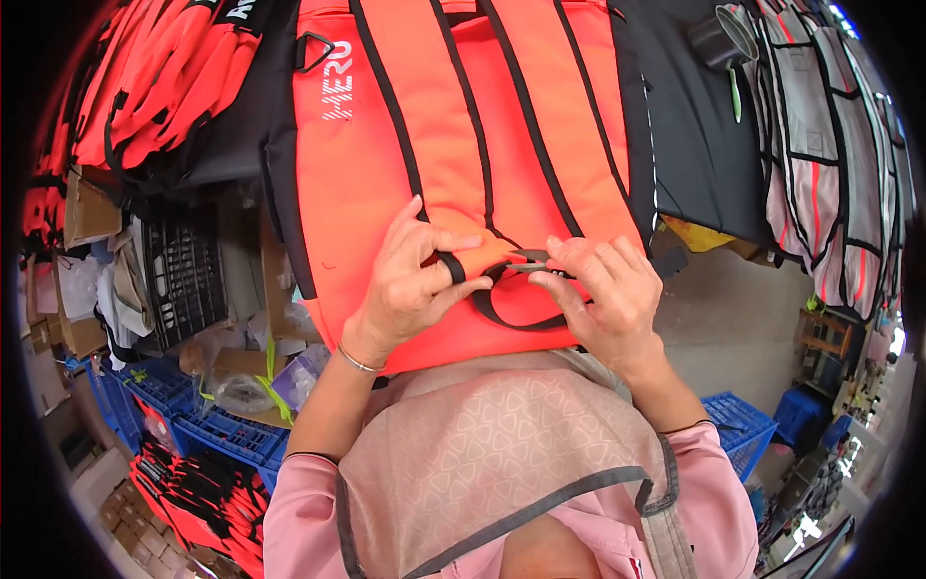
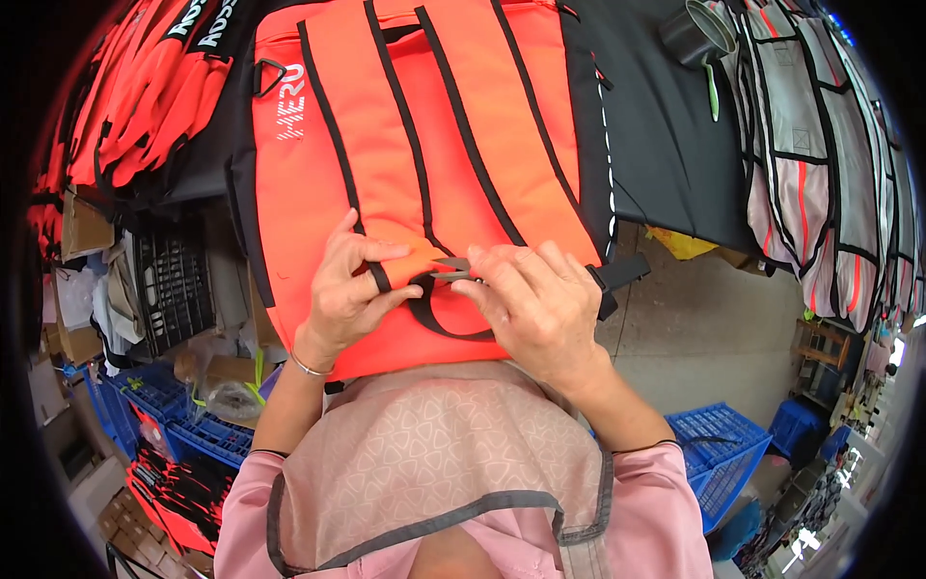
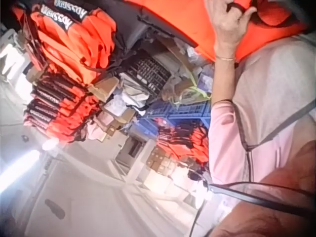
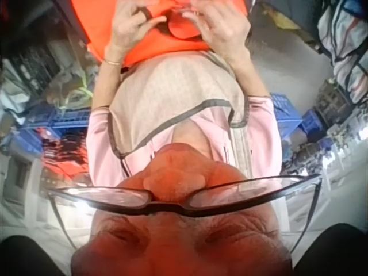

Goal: Folding, inspecting, and organizing athletic backpack style bags at a manufacturing workstation.

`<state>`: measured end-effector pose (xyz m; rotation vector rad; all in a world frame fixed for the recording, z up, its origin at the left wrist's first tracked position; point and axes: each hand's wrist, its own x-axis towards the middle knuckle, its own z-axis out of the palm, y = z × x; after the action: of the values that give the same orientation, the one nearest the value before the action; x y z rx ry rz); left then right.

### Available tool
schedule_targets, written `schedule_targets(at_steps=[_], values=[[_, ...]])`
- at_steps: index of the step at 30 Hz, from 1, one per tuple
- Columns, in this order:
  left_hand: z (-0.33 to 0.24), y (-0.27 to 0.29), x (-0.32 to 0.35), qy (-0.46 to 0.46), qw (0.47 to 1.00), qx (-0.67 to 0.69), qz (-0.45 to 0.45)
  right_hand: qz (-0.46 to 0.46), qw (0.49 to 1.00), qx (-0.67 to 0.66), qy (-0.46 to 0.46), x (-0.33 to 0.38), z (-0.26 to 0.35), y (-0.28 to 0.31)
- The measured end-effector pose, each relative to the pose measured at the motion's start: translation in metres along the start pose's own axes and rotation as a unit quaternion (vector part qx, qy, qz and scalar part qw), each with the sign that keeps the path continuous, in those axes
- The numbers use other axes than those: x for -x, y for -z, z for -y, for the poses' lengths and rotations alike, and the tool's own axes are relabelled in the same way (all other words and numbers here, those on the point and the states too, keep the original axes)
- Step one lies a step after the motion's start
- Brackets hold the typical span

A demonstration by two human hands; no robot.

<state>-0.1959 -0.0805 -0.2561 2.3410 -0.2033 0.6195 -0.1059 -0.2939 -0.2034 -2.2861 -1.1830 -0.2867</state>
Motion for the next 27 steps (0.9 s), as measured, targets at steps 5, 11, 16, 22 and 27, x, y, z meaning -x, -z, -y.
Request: schedule_targets(at_steps=[5, 11, 16, 22, 27], values=[[-0.002, 0.003, -0.005, 0.137, 0.979, 0.152, 0.016, -0.055, 0.992, -0.099, -0.062, -0.004, -0.011, -0.01], [0.0, 0.004, -0.004, 0.181, 0.966, 0.185, 0.025, -0.042, 0.995, -0.082, -0.039, -0.004, -0.008, -0.018], [-0.001, 0.003, -0.003, 0.191, 0.961, 0.197, 0.019, -0.042, 0.997, -0.056, -0.02, -0.007, -0.007, -0.018], [-0.001, 0.001, 0.008, 0.105, 0.986, 0.121, 0.041, -0.048, 0.999, -0.023, -0.007, -0.003, -0.008, -0.017], [0.0, -0.009, 0.019, 0.05, 0.997, 0.062, 0.015, -0.009, 1.0, 0.009, 0.001, 0.005, -0.001, -0.007]])
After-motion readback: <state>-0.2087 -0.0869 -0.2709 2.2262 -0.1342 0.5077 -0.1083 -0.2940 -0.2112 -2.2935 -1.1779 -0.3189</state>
